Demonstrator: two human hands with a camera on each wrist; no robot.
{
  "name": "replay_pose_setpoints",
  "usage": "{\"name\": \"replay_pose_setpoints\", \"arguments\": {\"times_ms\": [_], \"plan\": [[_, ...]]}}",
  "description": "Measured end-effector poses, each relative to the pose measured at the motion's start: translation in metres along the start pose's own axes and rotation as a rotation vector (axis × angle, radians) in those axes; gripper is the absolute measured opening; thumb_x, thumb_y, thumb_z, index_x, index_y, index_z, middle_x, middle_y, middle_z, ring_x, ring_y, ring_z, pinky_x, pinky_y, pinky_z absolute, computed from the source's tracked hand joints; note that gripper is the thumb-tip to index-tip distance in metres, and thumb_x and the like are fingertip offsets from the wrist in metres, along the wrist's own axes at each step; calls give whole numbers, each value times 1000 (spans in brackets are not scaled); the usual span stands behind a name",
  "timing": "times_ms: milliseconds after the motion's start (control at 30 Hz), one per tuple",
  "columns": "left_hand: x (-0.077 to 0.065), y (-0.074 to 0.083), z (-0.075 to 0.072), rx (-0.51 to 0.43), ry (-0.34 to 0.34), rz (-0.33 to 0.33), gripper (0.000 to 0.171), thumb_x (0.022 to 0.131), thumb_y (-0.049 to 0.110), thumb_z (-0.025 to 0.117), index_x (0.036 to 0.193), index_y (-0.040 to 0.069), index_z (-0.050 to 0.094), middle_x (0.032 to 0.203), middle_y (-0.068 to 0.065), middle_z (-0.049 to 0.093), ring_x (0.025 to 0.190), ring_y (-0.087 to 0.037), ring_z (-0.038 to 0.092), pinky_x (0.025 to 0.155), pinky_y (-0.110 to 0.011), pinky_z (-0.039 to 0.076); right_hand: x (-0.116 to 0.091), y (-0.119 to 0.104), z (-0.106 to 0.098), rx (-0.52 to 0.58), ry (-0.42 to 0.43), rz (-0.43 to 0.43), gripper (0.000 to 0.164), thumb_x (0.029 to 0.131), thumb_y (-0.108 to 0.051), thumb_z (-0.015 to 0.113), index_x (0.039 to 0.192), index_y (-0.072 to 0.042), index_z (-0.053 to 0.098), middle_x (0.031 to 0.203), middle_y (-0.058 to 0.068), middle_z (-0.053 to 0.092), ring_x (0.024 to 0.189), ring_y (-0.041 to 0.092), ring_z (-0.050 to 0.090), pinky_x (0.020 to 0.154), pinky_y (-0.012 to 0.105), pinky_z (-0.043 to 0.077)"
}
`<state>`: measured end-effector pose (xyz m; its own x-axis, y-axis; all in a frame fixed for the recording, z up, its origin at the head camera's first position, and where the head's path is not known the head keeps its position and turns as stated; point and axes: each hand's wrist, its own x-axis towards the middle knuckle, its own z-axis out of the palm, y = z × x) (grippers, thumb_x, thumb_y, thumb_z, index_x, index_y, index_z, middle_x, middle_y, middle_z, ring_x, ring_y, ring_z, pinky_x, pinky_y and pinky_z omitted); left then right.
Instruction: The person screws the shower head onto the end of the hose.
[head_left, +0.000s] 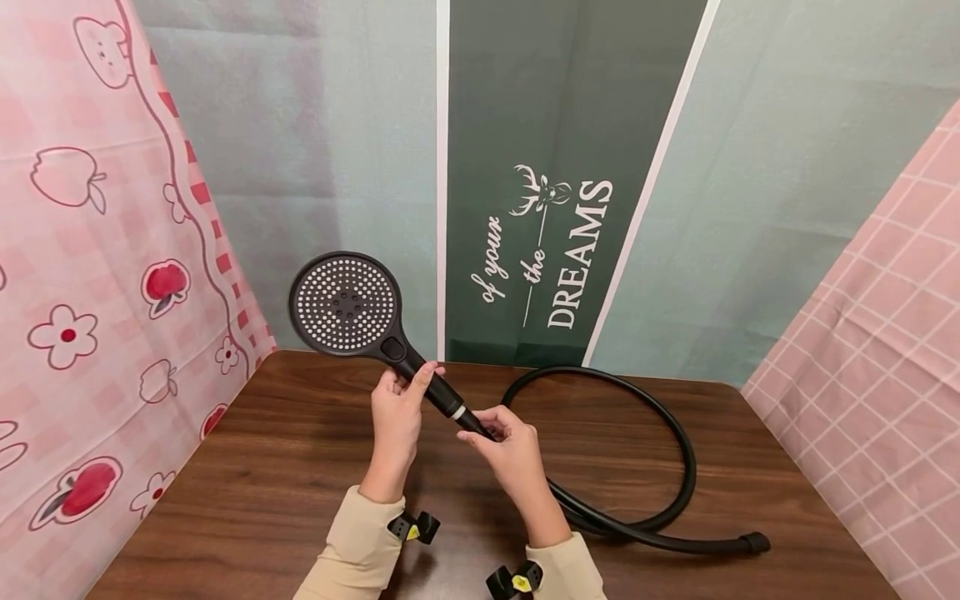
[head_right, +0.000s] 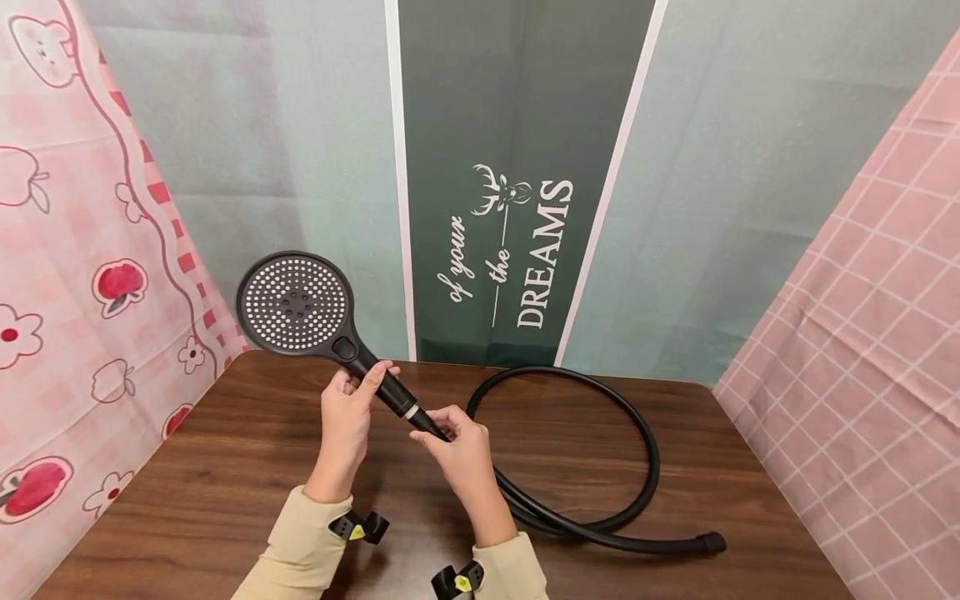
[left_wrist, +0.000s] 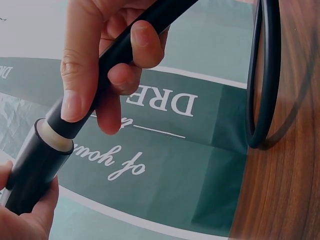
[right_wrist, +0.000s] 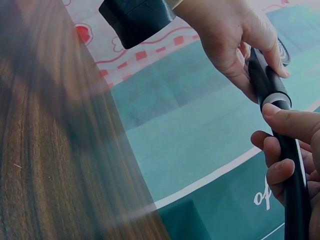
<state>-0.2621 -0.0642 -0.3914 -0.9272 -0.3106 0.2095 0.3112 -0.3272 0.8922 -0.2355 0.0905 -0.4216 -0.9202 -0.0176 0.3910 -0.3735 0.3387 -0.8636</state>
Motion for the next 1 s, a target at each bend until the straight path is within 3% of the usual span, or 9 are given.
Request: {"name": "replay_pose_setpoints", "arguments": {"times_ms": [500,1000], "plan": [[0,1,2,-5,8,1,26,95,14,68,111,-3,58,83,1,76,88,-12,74,84,-20,54,1,-1,-3,47,9,67,23,74,-12,87,95,-10,78,80,9,73,65,6,56,56,20,43],[-1,2,3,-4,9,2,26,95,15,68,111,-3,58,83,2,76,87,-8,73,84,-20,54,1,-5,-5,104,-27,99,22,78,-18,85,97,-11,78,76,12,71,63,8,60,55,21,46]]}}
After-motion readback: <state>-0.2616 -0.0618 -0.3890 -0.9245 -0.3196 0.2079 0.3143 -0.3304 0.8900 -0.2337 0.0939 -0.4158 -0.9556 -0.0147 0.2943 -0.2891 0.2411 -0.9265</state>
